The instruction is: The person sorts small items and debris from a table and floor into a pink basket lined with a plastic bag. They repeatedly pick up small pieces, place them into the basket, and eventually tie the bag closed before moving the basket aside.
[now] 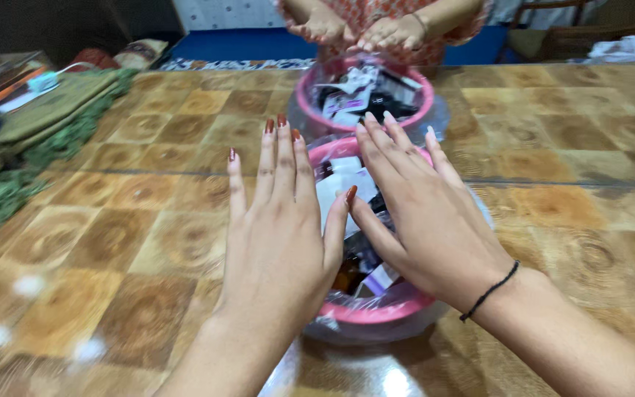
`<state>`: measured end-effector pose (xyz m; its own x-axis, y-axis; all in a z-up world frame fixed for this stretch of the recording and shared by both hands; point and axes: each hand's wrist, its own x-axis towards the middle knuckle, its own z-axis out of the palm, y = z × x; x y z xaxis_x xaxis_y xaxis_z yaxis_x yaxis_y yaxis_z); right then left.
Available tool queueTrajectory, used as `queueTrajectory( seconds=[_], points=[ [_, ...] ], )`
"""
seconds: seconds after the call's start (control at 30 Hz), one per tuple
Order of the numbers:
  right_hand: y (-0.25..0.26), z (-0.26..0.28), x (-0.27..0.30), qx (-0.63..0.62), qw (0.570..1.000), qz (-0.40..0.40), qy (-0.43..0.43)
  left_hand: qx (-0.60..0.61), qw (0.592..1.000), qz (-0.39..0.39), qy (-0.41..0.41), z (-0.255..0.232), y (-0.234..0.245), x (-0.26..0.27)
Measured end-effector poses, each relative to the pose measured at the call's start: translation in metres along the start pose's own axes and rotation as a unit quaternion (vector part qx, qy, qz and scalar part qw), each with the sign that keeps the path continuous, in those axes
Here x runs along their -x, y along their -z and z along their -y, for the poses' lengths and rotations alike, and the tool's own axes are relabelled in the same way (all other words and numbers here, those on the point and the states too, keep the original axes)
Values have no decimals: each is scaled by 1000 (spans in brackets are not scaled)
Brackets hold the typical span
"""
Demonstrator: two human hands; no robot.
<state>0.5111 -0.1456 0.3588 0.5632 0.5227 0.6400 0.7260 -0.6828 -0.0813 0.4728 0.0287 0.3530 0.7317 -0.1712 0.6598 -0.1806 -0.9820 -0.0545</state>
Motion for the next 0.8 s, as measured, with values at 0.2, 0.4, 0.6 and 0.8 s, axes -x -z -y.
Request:
queueTrajectory(
  seconds=[0.2, 0.4, 0.6, 0.8],
  points=[
    [-23, 48, -24, -64, 995, 7, 74, -65, 996, -2, 56, 43, 30, 36],
    [-36, 93, -15, -63, 991, 18, 119, -62, 990, 35, 121, 57, 55, 77],
    [-21, 98, 18, -93, 990, 53, 91, -39, 992, 42, 112, 26, 58, 95],
    [2, 60, 45, -79, 996, 20, 32, 22, 992, 59, 112, 3, 37, 82]
  ],
)
